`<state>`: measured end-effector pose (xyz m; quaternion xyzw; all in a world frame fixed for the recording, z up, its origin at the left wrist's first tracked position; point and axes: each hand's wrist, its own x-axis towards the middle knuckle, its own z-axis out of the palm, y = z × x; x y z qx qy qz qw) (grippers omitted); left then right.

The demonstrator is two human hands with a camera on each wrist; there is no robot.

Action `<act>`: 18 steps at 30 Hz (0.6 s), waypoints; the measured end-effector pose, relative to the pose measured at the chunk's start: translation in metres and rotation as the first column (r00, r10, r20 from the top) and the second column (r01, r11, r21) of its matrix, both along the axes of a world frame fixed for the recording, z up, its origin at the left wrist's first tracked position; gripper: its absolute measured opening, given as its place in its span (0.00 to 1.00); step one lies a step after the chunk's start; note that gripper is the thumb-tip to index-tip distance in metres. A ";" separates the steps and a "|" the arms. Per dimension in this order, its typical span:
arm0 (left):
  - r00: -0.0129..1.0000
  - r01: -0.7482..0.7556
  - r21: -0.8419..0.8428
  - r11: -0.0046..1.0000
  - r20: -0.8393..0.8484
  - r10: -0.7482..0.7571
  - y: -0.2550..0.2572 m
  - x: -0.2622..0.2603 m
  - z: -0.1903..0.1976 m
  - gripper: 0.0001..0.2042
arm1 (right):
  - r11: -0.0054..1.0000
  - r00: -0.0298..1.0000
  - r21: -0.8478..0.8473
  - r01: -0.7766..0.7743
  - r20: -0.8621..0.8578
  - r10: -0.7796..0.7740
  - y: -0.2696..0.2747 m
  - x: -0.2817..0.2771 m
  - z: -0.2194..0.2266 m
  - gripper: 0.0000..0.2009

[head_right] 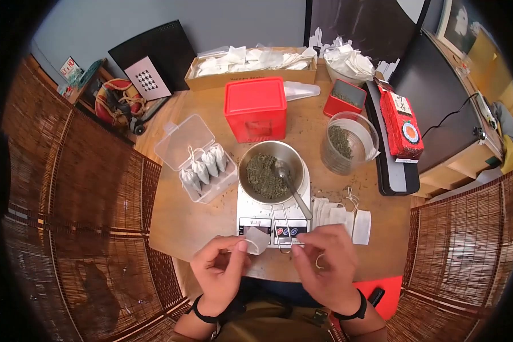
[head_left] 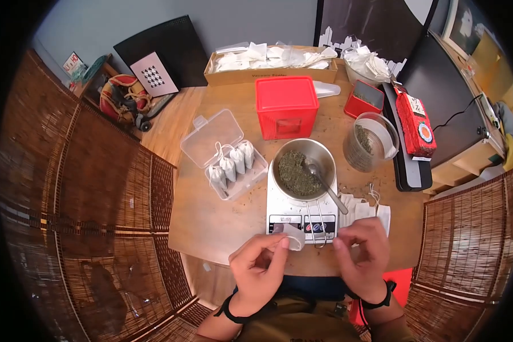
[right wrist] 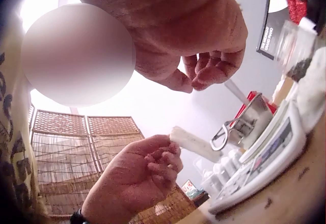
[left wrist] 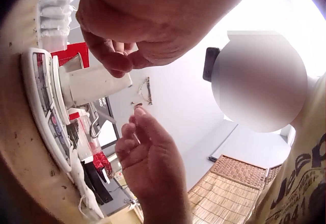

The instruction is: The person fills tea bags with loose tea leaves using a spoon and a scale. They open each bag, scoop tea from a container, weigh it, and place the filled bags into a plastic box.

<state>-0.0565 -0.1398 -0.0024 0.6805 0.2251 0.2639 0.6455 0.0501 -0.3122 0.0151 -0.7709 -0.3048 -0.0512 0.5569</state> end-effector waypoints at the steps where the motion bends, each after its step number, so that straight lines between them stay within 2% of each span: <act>1: 1.000 -0.022 -0.036 0.999 0.009 0.023 0.003 0.004 0.007 0.04 | 1.000 1.000 0.007 0.006 0.004 -0.006 -0.003 0.006 0.002 0.17; 4: 0.997 -0.049 -0.116 0.992 0.049 0.055 0.015 0.017 0.017 0.04 | 0.980 0.999 -0.198 0.017 0.041 -0.009 -0.008 0.031 0.013 0.26; 6: 0.987 -0.080 -0.294 0.952 0.114 0.118 0.024 0.027 0.022 0.05 | 0.974 0.997 -0.226 0.002 0.079 0.017 -0.006 0.044 0.014 0.29; 8: 0.981 -0.104 -0.309 0.945 0.126 0.149 0.030 0.040 0.024 0.06 | 0.973 0.962 -0.192 -0.128 -0.263 0.074 -0.001 0.052 0.016 0.29; 10: 0.965 -0.097 -0.357 0.929 0.193 0.175 0.037 0.050 0.025 0.06 | 0.975 0.962 -0.159 -0.153 -0.249 0.110 0.006 0.060 0.013 0.25; 14: 0.968 -0.096 -0.370 0.924 0.180 0.172 0.043 0.060 0.024 0.06 | 0.968 0.972 -0.152 -0.199 -0.159 0.175 0.012 0.073 0.007 0.15; 15: 0.968 -0.098 -0.372 0.923 0.179 0.176 0.044 0.062 0.024 0.06 | 0.967 0.971 -0.154 -0.202 -0.160 0.177 0.013 0.075 0.009 0.15; 17: 0.968 -0.103 -0.380 0.919 0.173 0.181 0.045 0.065 0.023 0.06 | 0.987 0.994 -0.120 -0.109 -0.011 0.108 0.015 0.077 0.017 0.12; 18: 0.968 -0.105 -0.382 0.918 0.170 0.182 0.046 0.066 0.022 0.06 | 0.987 0.994 -0.121 -0.110 -0.014 0.109 0.014 0.080 0.019 0.12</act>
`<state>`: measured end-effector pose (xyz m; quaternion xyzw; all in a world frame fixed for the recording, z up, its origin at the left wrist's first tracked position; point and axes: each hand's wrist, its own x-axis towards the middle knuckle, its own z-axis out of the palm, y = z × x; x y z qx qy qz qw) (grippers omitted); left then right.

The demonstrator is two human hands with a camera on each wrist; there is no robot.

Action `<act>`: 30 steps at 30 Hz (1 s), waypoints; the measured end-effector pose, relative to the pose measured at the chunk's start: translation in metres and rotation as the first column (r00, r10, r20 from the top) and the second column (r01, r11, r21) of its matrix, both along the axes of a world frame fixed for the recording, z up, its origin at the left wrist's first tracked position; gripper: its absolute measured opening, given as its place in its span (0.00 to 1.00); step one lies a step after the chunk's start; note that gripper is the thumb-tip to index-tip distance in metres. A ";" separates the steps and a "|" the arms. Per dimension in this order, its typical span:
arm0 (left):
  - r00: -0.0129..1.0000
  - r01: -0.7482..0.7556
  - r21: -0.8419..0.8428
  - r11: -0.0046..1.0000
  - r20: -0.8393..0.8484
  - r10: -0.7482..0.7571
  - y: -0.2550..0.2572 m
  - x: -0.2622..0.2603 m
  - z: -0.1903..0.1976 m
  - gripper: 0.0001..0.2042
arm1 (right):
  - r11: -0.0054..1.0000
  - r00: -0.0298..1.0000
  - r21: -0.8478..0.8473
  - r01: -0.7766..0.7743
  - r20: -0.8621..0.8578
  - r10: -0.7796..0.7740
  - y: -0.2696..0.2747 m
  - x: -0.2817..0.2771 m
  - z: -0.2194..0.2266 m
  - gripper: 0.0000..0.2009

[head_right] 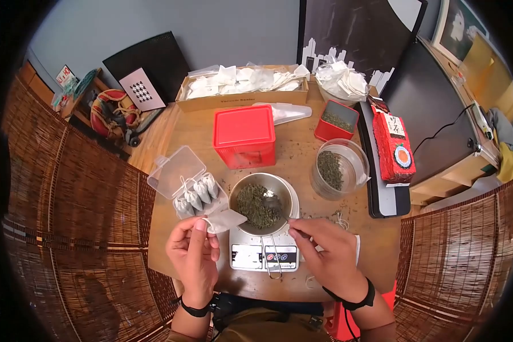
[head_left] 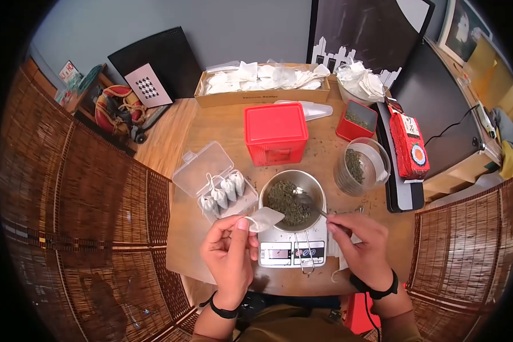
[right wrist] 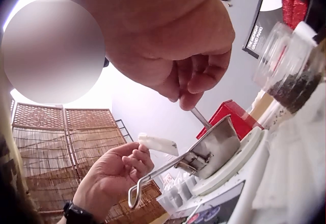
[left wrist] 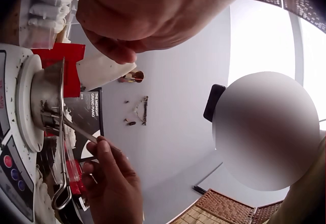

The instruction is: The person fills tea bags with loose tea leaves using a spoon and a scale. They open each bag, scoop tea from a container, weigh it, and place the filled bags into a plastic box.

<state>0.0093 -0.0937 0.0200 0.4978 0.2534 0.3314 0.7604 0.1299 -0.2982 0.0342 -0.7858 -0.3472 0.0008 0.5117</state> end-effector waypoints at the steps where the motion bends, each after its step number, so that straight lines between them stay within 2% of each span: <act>1: 1.000 -0.002 0.000 1.000 0.007 0.002 0.001 0.001 -0.001 0.06 | 1.000 1.000 0.002 0.009 0.029 -0.009 -0.002 0.003 0.002 0.12; 3: 1.000 -0.002 0.000 1.000 0.014 0.002 0.002 0.003 -0.002 0.06 | 1.000 0.998 0.004 0.019 0.057 -0.020 -0.001 0.008 0.006 0.12; 9: 1.000 0.010 -0.013 1.000 0.015 -0.010 0.002 0.005 -0.008 0.06 | 0.998 0.994 0.009 -0.069 -0.084 0.070 0.011 0.018 0.011 0.11; 12: 1.000 0.007 -0.011 1.000 0.005 -0.007 0.002 0.004 -0.009 0.06 | 0.988 0.986 -0.065 -0.139 -0.102 0.132 0.009 0.022 0.013 0.11; 14: 1.000 0.008 -0.019 1.000 -0.011 -0.008 0.002 0.003 -0.006 0.06 | 0.997 0.997 -0.047 -0.066 0.045 0.068 0.005 0.021 0.010 0.09; 17: 1.000 0.022 -0.001 1.000 0.008 -0.022 0.003 0.004 -0.003 0.06 | 0.998 0.995 -0.065 -0.004 0.103 0.011 0.004 0.026 0.014 0.08; 21: 0.999 0.037 0.089 0.995 0.007 -0.038 0.003 0.007 0.000 0.06 | 0.996 0.998 -0.084 0.011 0.059 -0.006 0.002 0.028 0.005 0.07; 23: 0.995 0.071 0.256 0.964 -0.091 -0.049 0.002 0.010 0.001 0.05 | 0.997 0.966 0.029 0.066 -0.251 -0.057 -0.001 0.029 -0.007 0.07; 24: 0.995 0.071 0.257 0.964 -0.090 -0.049 0.001 0.012 0.003 0.05 | 0.997 0.967 0.030 0.066 -0.250 -0.057 0.000 0.030 -0.012 0.07; 26: 0.988 0.135 0.247 0.960 -0.108 -0.111 0.000 0.017 0.007 0.06 | 0.970 0.833 0.181 0.163 -0.552 -0.037 0.000 0.033 -0.019 0.09; 30: 0.980 0.176 0.258 0.950 -0.137 -0.145 0.003 0.024 0.007 0.06 | 0.965 0.769 0.192 0.177 -0.640 -0.014 0.001 0.044 -0.034 0.10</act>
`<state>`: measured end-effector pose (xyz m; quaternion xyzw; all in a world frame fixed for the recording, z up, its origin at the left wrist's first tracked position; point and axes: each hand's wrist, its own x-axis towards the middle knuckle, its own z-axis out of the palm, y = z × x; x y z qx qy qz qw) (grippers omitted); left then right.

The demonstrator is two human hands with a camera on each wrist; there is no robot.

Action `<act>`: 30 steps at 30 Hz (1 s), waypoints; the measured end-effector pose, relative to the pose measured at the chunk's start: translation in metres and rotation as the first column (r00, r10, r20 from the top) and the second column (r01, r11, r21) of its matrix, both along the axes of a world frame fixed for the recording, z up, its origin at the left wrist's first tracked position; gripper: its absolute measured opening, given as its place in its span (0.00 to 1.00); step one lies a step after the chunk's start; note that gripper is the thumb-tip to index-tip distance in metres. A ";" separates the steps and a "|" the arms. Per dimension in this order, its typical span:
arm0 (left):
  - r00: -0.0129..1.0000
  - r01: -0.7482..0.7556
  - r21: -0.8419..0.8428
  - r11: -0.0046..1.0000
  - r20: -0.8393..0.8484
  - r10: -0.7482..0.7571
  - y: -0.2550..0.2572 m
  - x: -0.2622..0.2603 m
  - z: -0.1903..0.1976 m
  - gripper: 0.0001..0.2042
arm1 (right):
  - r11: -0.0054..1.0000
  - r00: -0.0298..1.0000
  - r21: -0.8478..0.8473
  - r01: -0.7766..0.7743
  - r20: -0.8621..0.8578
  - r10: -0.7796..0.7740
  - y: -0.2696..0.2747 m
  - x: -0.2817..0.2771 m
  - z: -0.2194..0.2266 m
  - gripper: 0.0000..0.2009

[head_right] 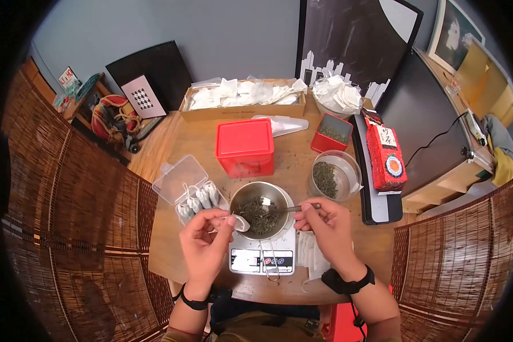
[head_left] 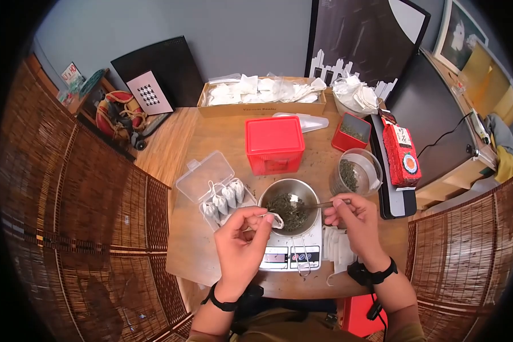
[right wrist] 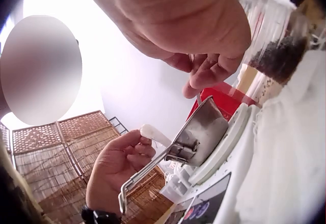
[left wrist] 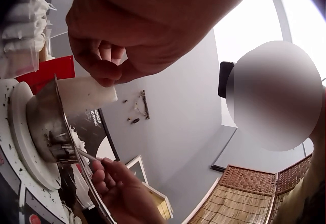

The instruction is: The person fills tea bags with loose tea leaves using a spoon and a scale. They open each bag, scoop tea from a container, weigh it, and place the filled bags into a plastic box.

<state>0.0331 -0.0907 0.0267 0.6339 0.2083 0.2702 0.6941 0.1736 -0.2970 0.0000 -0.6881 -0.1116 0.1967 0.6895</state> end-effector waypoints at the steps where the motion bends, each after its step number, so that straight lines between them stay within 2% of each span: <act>1: 1.000 0.002 0.008 1.000 -0.017 -0.002 0.001 0.001 0.000 0.06 | 0.999 0.999 0.046 0.013 -0.051 -0.011 0.000 0.001 -0.004 0.10; 3: 1.000 0.001 0.016 1.000 -0.031 -0.001 0.002 0.002 0.001 0.06 | 0.995 0.995 0.092 0.025 -0.099 -0.016 -0.001 0.002 -0.009 0.10; 5: 0.996 0.036 -0.011 0.999 -0.087 -0.037 0.004 0.001 0.003 0.06 | 0.985 0.984 0.140 0.103 -0.156 -0.081 -0.004 0.003 -0.012 0.09; 17: 0.985 0.134 0.000 0.991 -0.110 -0.133 0.007 0.014 -0.007 0.08 | 0.960 0.972 0.205 0.191 -0.173 -0.157 -0.015 0.012 0.005 0.09; 23: 0.983 0.152 -0.022 0.988 -0.097 -0.153 0.006 0.023 -0.003 0.08 | 0.948 0.983 0.272 0.164 -0.127 -0.134 -0.015 0.012 0.039 0.08; 30: 0.975 0.185 -0.118 0.976 -0.105 -0.198 0.008 0.030 -0.005 0.07 | 0.971 0.996 0.224 0.083 -0.057 -0.072 -0.008 0.013 0.051 0.07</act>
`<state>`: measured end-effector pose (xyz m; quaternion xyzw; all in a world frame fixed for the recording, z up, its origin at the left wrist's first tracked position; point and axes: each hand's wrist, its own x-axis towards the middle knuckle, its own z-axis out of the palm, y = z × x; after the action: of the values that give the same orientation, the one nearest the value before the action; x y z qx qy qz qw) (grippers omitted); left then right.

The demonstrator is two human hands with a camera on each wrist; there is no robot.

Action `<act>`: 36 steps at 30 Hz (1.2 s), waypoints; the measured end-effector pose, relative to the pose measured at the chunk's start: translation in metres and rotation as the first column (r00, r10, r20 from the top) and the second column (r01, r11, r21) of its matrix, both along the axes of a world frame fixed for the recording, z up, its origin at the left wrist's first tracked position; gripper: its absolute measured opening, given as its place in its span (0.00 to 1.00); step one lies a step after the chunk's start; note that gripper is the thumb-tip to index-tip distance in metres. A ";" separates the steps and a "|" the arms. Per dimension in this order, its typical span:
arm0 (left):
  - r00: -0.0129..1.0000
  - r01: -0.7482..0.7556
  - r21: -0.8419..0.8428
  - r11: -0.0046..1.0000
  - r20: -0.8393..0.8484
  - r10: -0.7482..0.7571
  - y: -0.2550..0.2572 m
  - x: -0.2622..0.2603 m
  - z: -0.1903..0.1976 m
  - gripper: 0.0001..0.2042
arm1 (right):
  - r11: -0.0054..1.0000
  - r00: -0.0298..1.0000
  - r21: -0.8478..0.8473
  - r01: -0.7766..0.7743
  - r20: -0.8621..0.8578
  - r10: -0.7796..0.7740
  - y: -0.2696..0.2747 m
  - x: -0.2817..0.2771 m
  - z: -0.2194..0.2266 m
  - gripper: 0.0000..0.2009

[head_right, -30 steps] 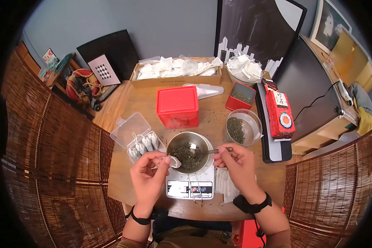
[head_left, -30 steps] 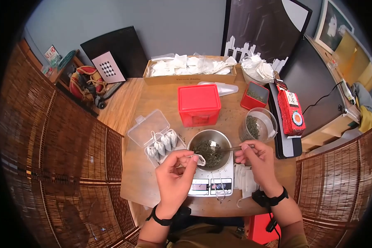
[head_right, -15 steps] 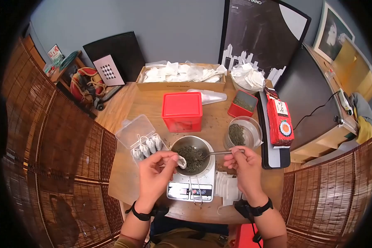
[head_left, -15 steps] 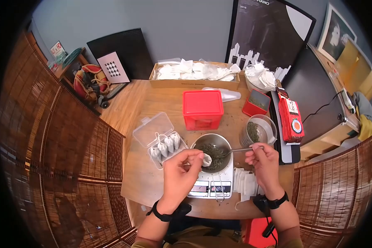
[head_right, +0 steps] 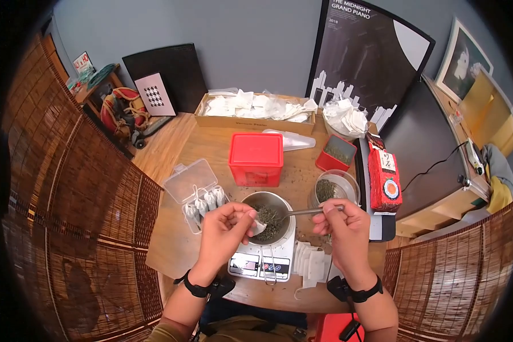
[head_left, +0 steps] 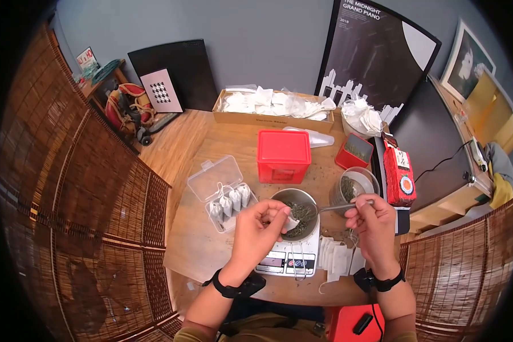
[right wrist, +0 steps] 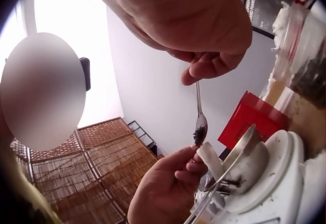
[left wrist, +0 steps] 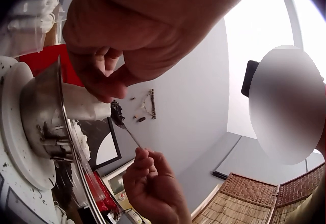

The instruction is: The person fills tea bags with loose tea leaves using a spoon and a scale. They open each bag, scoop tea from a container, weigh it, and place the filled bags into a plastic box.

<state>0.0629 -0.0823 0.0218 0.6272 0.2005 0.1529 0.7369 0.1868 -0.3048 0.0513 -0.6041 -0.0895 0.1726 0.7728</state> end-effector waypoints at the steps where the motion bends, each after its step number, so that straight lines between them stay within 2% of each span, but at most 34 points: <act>1: 1.000 0.007 -0.023 1.000 0.007 -0.007 0.000 0.000 -0.001 0.07 | 0.999 0.999 -0.053 -0.012 0.044 0.015 0.001 -0.001 0.002 0.07; 5: 1.000 0.014 -0.035 0.999 0.015 -0.013 -0.001 0.000 -0.002 0.08 | 0.979 0.981 -0.199 -0.037 0.181 0.074 0.005 -0.007 0.013 0.07; 15: 0.999 -0.002 -0.038 0.999 0.032 0.003 0.004 0.000 -0.006 0.08 | 0.969 0.912 -0.244 -0.050 0.385 0.144 0.014 -0.018 0.028 0.06; 18: 0.999 -0.006 -0.066 0.998 0.049 0.009 0.005 -0.001 -0.008 0.07 | 0.951 0.869 -0.306 -0.038 0.459 0.182 0.013 -0.023 0.032 0.06; 20: 0.999 -0.002 -0.062 0.998 0.053 0.005 0.005 -0.001 -0.009 0.07 | 0.932 0.750 -0.362 0.022 0.622 0.224 0.011 -0.025 0.031 0.06; 21: 0.999 -0.003 -0.062 0.998 0.053 0.006 0.006 -0.001 -0.009 0.07 | 0.932 0.750 -0.362 0.021 0.622 0.225 0.010 -0.026 0.033 0.06; 23: 0.998 -0.008 -0.077 0.997 0.058 0.013 0.006 -0.001 -0.009 0.07 | 0.900 0.577 -0.434 0.041 0.746 0.333 0.007 -0.027 0.039 0.06; 24: 0.998 -0.009 -0.077 0.997 0.058 0.014 0.006 -0.001 -0.009 0.07 | 0.900 0.577 -0.434 0.040 0.745 0.333 0.006 -0.028 0.037 0.06; 26: 0.997 -0.010 -0.086 0.996 0.072 0.016 0.006 -0.003 -0.009 0.07 | 0.935 0.672 -0.347 0.071 0.710 0.212 0.004 -0.031 0.028 0.06; 30: 0.997 -0.015 -0.085 0.996 0.070 0.021 0.005 -0.007 -0.009 0.07 | 0.933 0.680 -0.359 0.040 0.693 0.237 0.001 -0.034 0.015 0.05; 32: 0.997 -0.040 -0.118 0.992 0.062 0.048 0.004 -0.008 -0.009 0.07 | 0.954 0.805 -0.301 0.021 0.571 0.162 0.001 -0.041 0.013 0.05; 36: 0.997 -0.042 -0.121 0.992 0.056 0.049 0.004 -0.010 -0.008 0.07 | 0.952 0.821 -0.305 -0.022 0.538 0.192 0.000 -0.040 0.010 0.06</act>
<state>0.0532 -0.0787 0.0140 0.5723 0.2017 0.1756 0.7752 0.1469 -0.3046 0.0613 -0.7269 -0.3209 0.0419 0.6057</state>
